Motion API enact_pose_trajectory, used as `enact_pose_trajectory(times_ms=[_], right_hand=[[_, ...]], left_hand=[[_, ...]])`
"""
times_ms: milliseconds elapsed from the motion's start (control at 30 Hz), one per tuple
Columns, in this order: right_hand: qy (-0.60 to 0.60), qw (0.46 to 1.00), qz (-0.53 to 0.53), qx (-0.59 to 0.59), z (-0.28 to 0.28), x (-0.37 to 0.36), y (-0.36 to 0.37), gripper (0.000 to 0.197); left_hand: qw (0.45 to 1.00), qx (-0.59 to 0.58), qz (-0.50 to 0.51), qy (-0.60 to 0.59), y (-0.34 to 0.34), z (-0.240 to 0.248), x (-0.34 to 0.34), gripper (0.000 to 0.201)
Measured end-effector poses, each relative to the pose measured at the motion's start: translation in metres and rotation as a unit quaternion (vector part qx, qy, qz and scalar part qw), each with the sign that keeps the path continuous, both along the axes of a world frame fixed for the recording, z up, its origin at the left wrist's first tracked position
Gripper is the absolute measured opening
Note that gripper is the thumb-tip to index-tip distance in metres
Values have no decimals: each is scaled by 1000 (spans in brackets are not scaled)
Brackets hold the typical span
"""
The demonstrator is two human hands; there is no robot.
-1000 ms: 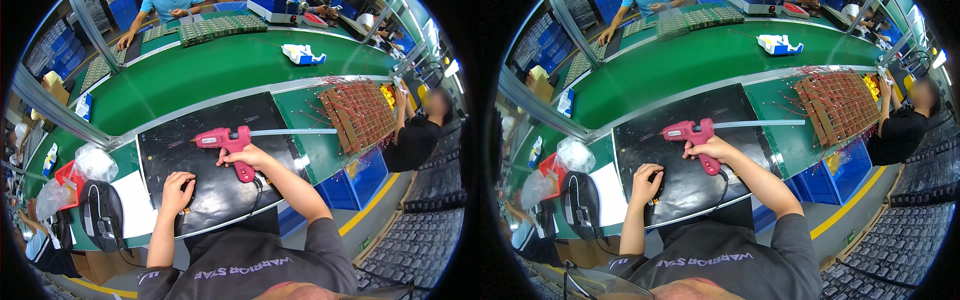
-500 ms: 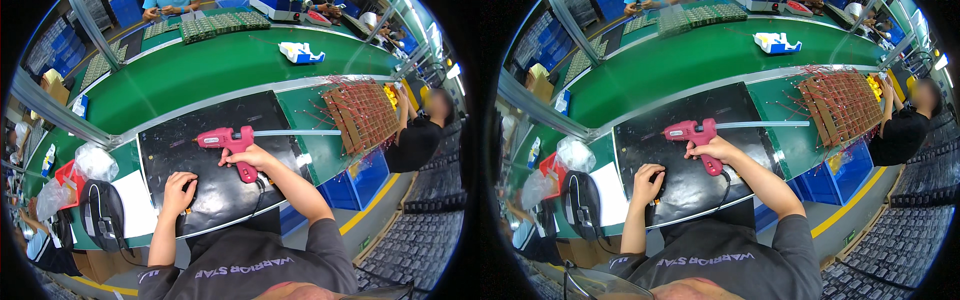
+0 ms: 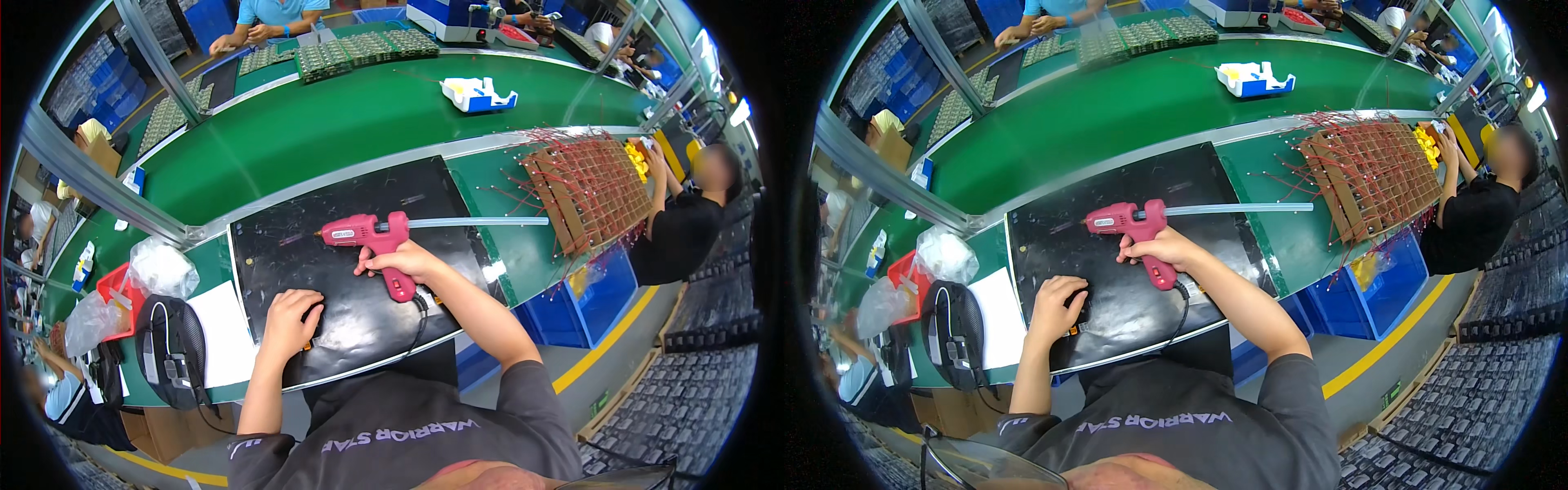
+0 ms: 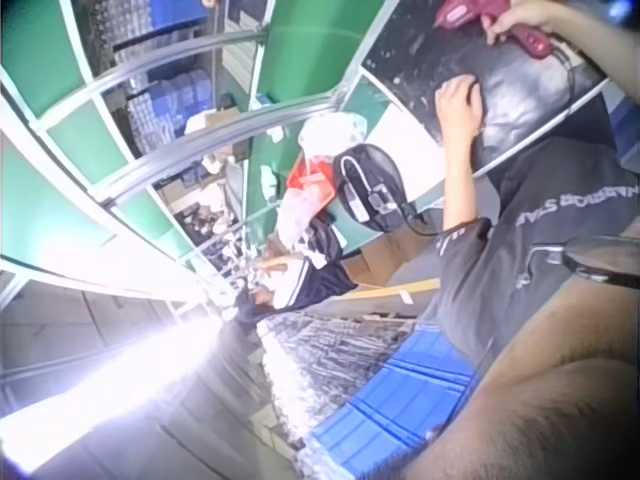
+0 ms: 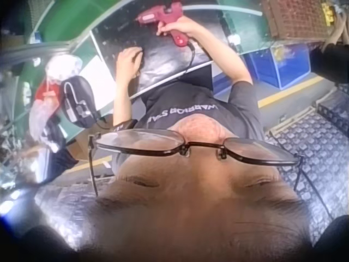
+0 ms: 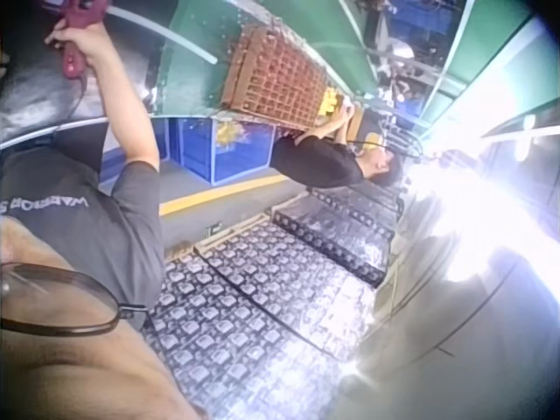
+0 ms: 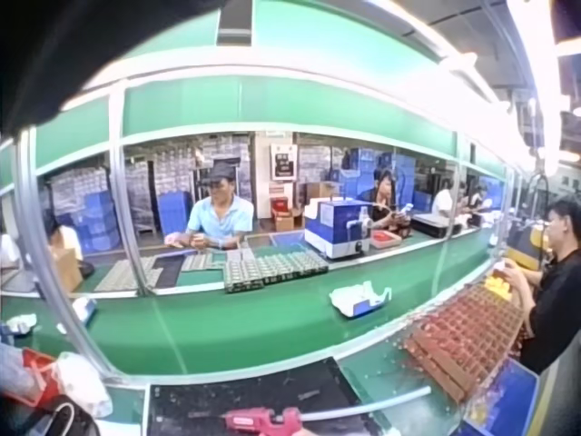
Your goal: Using a hot glue gun to secure components within a plastic housing on an assembly line.
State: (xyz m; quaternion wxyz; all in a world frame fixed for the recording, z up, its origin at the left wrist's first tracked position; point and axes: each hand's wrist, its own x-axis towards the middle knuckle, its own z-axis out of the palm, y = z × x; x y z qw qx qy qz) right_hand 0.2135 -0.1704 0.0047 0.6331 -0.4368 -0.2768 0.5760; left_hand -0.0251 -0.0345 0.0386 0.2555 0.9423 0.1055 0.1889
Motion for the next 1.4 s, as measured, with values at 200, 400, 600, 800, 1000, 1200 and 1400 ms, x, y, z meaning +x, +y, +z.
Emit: enact_pose_trajectory(times_ms=[200,400,600,800,1000,1200,1400], right_hand=[[3,1000,10,2,0,0,2,15],[6,1000,11,-2,-4,1,2,15],[22,1000,4,-6,-6,1,2,20],[9,1000,20,-7,-8,1,2,19],[11,1000,10,4,-8,2,3,19],[16,1000,19,10,-18,1,5,22],[-6,1000,21,-16,7,3,2,23]], left_hand=[[994,-59,-74,50,-9,54,1,13],[975,-145,-161,-46,-2,87,60,22],[968,-196,-154,-35,15,78,167,28],[985,-78,-139,-60,38,63,294,31],[994,17,-107,22,51,40,401,36],[995,74,-49,35,44,15,475,40],[997,56,24,45,40,-9,502,30]])
